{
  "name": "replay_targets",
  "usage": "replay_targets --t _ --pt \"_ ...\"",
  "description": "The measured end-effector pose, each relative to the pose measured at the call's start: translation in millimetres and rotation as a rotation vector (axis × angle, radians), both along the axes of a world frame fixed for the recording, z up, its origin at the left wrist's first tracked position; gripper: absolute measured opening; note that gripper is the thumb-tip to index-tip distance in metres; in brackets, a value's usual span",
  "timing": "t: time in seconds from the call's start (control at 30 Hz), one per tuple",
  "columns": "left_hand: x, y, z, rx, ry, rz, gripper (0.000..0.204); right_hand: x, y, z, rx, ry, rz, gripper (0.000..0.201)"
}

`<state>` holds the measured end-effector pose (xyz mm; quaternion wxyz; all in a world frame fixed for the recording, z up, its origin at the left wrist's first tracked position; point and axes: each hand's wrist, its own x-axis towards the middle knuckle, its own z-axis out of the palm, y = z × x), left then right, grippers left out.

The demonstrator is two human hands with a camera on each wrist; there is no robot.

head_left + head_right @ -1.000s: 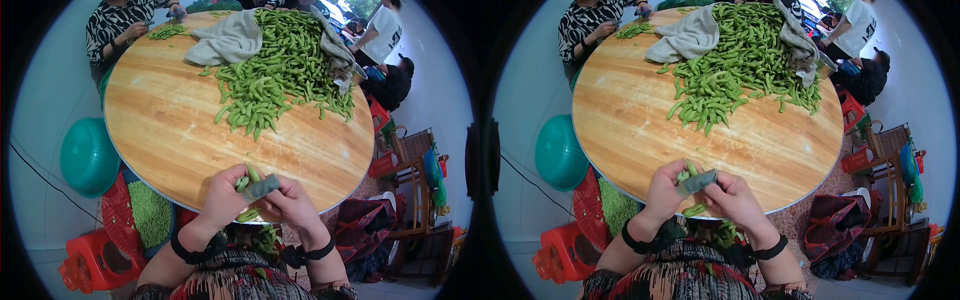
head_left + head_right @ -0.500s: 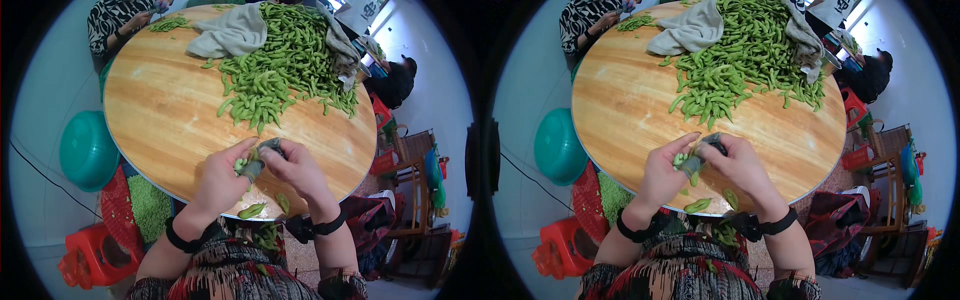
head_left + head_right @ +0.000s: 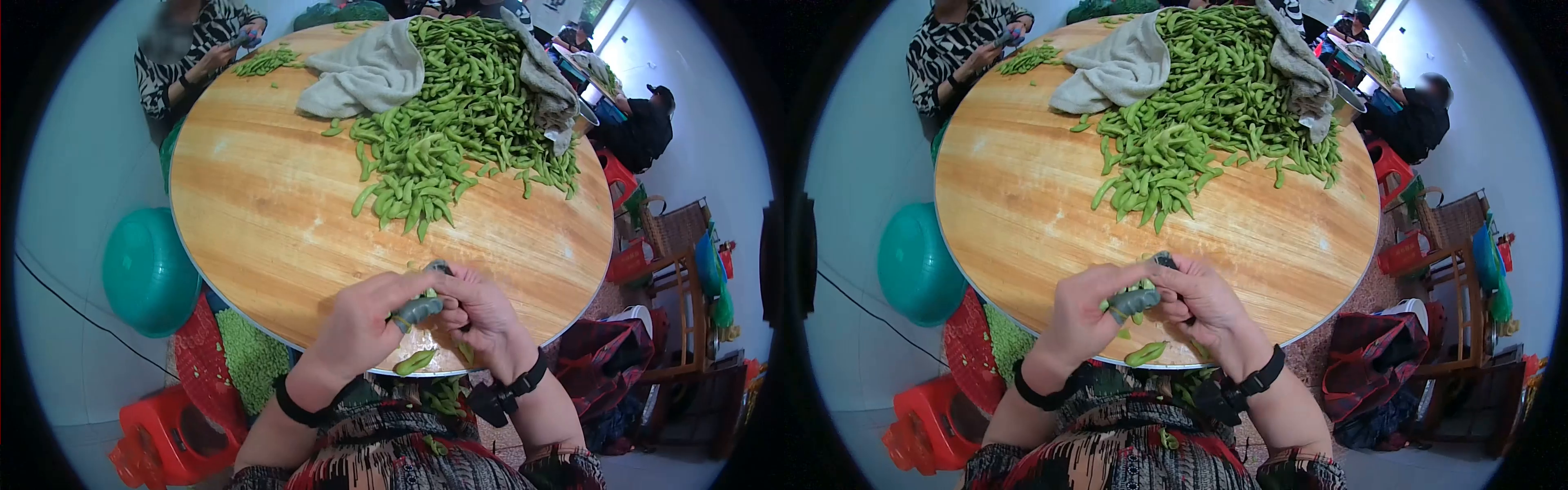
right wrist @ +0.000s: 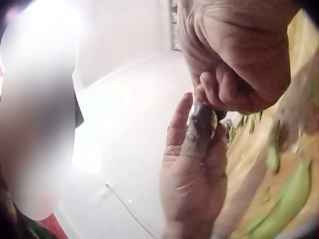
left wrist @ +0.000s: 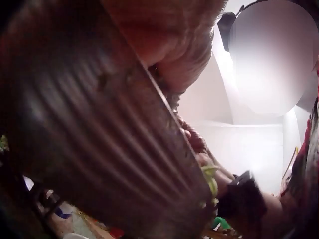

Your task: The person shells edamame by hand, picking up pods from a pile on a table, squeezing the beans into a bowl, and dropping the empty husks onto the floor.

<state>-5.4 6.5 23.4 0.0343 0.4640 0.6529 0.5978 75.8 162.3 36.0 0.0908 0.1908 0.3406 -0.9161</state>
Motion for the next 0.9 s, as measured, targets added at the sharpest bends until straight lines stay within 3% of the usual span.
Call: replay_targets --t 0.13,0.27,0.33,0.37,0.4,0.43,0.47,0.5,0.53,0.57,0.6,0.63,0.7,0.77,0.8,0.87,0.9 --pt "1.7 -1.5 0.2 -0.041 0.124 -0.018 0.034 3.8 -8.1 -9.8 -0.374 0.036 -0.041 0.01" --pt "4.8 -1.0 -0.4 -0.004 0.186 0.011 0.027 4.9 -12.0 -8.4 -0.409 0.089 -0.045 0.014" --pt "4.6 -1.8 -2.9 -0.07 0.082 -0.016 0.017 4.3 -13.1 1.7 -0.355 0.105 -0.073 0.015" --pt "3.2 -1.4 -2.5 -0.07 0.087 -0.021 0.017 3.2 -13.3 8.9 -0.12 0.068 -0.094 0.016" --pt "2.3 -1.7 -2.3 -0.092 -0.062 -0.075 0.014 1.1 -12.2 13.3 0.114 0.027 -0.114 0.017" --pt "0.8 -1.9 -2.4 -0.112 -0.21 -0.128 0.011 -4.2 -7.2 15.0 0.115 0.031 -0.117 0.017" --pt "-2.6 -2.7 -7.0 -0.113 -0.206 -0.13 0.011 -12.4 0.7 15.9 0.555 0.053 -0.038 0.016" --pt "-7.8 -4.9 -16.2 0.021 -0.643 -0.227 0.017 -21.5 8.6 15.5 0.992 0.072 0.047 0.016" --pt "-12.4 -7.7 -24.2 0.165 -1.081 -0.319 0.023 -33.5 19.7 10.7 0.99 0.072 0.047 0.016" --pt "-20.7 -10.3 -26.7 0.261 -1.179 -0.46 0.024 -46.0 31.8 1.8 1.566 0.112 -0.013 0.014" --pt "-23.2 -14.9 -25.3 0.254 -1.182 -0.462 0.024 -50.6 36.0 -2.2 2.142 0.147 -0.081 0.014" --pt "-26.1 -19.1 -21.8 0.217 -1.237 -0.475 0.023 -49.8 35.8 -5.1 2.139 0.144 -0.087 0.014" --pt "-30.9 -21.0 -19.1 0.185 -1.289 -0.489 0.022 -50.2 34.3 -4.6 2.099 0.251 0.191 0.016" --pt "-32.7 -20.8 -22.7 -0.01 -0.631 0.12 0.02 -42.3 33.5 4.7 2.078 0.275 0.251 0.016" --pt "-32.8 -19.4 -26.0 -0.01 -0.634 0.123 0.02 -39.3 33.0 8.4 2.053 0.302 0.314 0.015" --pt "-32.8 -15.4 -30.2 -0.362 0.145 0.205 0.019 -39.9 35.3 6.5 2.077 0.287 0.295 0.016" --pt "-29.5 -13.6 -26.6 -0.363 0.154 0.202 0.019 -39.5 36.6 5.5 2.106 0.265 0.27 0.016"
